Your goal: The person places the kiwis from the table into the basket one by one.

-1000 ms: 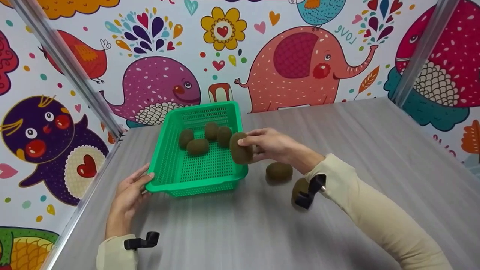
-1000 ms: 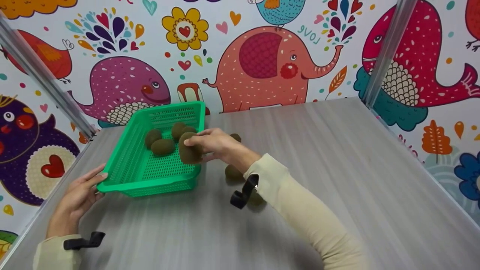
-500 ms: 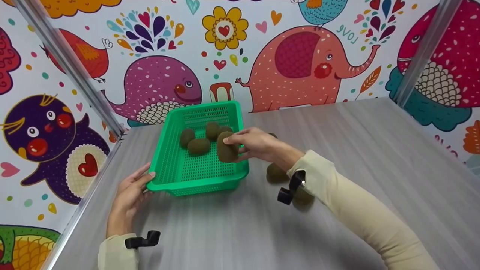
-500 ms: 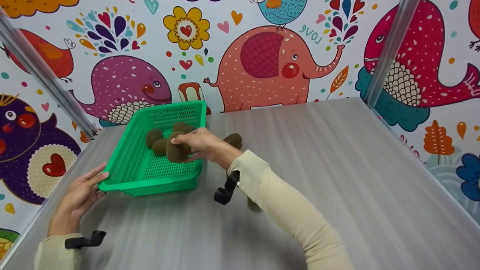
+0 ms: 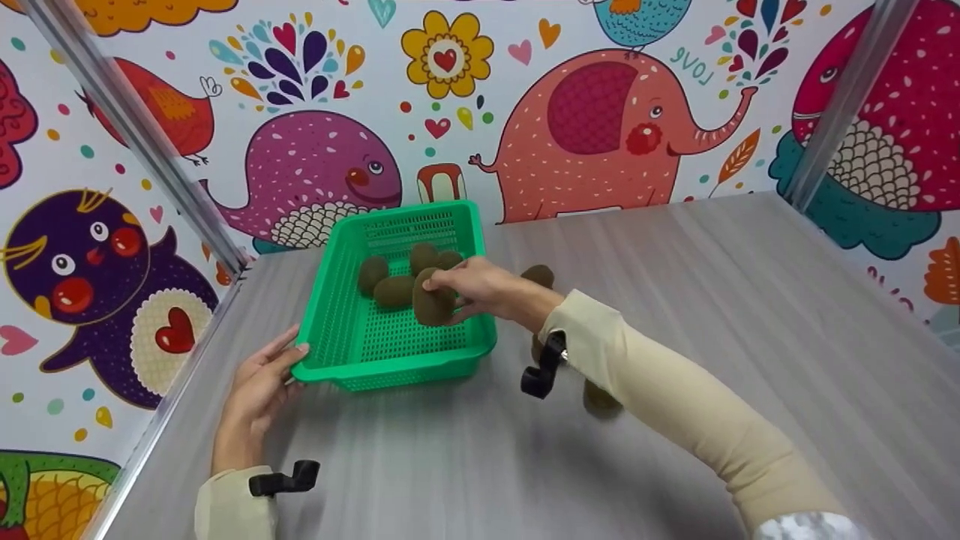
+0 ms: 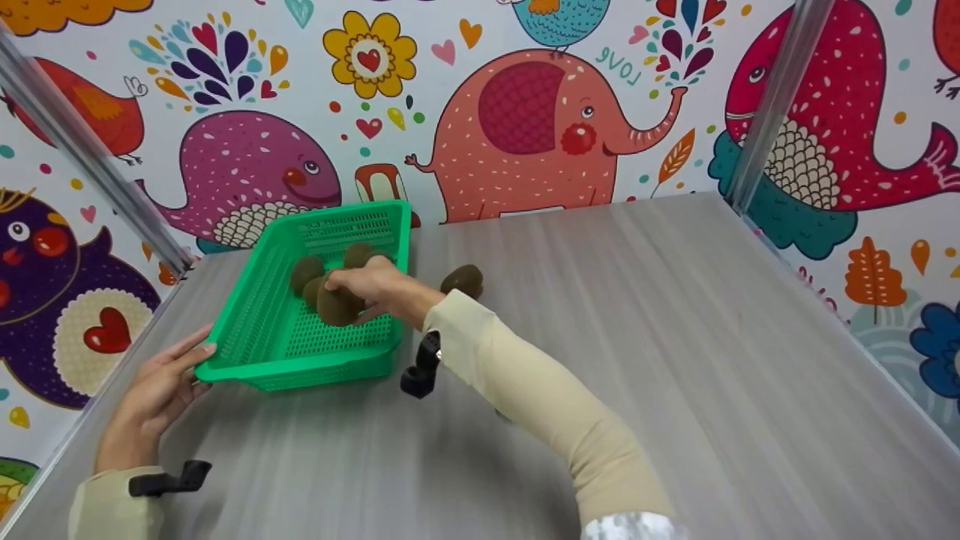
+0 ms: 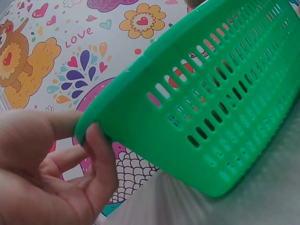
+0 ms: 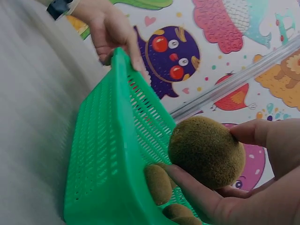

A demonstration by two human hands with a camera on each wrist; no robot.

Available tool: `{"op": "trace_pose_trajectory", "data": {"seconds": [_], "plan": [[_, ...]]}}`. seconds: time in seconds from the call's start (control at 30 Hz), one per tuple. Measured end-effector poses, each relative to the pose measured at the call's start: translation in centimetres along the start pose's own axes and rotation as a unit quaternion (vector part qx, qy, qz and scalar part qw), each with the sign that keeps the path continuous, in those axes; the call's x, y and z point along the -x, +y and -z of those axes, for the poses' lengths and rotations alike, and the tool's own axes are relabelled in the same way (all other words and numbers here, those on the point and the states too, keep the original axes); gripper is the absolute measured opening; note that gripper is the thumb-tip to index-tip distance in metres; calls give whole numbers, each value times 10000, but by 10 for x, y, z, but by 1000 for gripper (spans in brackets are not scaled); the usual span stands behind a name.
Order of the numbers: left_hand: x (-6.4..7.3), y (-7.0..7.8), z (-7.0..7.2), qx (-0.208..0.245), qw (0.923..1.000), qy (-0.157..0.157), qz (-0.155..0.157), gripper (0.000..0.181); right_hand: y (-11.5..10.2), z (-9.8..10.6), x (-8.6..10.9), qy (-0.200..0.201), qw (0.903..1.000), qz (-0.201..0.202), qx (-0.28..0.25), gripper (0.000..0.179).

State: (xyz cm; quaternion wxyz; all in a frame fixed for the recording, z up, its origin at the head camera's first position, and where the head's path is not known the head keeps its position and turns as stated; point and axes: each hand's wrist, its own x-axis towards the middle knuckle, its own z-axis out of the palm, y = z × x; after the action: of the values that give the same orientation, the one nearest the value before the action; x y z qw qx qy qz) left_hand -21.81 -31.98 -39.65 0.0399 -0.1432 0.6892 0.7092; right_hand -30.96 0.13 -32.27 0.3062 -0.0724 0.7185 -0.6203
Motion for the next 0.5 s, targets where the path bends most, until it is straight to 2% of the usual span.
{"op": "trace_pose_trajectory", "data": {"seconds": [0.23, 0.5], "plan": [[0, -1, 1, 11, 10000, -25, -95, 65, 3, -17, -15, 5, 9999, -60, 144, 48], [0, -1, 1, 35, 10000, 12, -8, 66, 8, -31, -33, -23, 9996, -191, -222, 61]]}}
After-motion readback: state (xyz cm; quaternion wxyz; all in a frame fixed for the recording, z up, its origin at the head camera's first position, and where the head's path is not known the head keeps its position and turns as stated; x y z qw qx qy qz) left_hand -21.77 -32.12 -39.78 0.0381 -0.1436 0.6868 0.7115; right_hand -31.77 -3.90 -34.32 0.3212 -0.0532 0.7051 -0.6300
